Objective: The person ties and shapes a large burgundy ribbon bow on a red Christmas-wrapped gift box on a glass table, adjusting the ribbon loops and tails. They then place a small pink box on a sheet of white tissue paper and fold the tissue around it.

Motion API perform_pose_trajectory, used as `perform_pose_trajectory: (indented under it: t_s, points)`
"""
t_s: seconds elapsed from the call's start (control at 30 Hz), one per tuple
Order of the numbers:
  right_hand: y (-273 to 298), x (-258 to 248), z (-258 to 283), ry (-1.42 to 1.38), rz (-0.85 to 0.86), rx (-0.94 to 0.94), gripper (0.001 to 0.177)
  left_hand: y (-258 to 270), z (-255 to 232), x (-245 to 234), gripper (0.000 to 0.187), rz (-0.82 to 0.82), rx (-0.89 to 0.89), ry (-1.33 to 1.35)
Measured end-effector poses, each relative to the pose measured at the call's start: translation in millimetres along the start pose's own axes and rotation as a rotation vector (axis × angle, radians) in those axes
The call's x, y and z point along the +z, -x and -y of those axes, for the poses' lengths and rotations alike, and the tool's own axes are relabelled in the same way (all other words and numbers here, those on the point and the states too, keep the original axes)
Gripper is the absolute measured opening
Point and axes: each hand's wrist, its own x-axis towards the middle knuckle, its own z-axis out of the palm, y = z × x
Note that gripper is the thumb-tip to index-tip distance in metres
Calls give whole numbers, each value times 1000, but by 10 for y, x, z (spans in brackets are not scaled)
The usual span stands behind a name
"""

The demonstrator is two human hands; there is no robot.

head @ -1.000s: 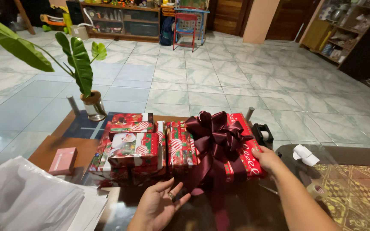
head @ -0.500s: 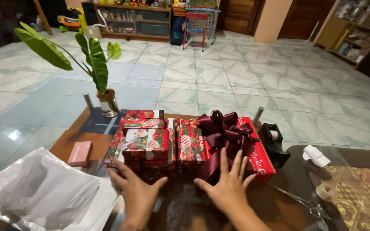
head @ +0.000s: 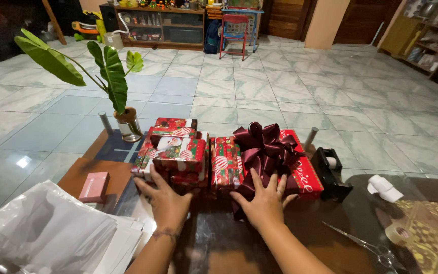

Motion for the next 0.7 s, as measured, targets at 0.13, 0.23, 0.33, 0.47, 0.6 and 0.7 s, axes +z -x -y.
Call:
perform_pose_trajectory:
  t_s: [0.13, 0.23, 0.33, 0.47, 0.6, 0.7]
  points:
    - [-190, 64, 47, -11, -23, 6, 90, -172, -47, 103, 136, 99, -123, 13]
    - [-320, 117, 75, -12, -58, -4, 87, -279, -61, 182, 137, 32, -43, -21]
    - [-386, 183, 86, -20, -62, -4, 85, -323, -34, 229, 138, -21, 27, -53]
    - [-441, 212, 86, 20, -20, 18, 87, -359, -46, 237, 137, 82, -64, -34]
    - [-458, 128, 63, -5, 37, -6, 106, -364, -28, 61, 141, 143, -19, -65]
    - [-396, 44, 128, -72, -132, -106, 117, -340, 35, -198, 138, 145, 92, -46]
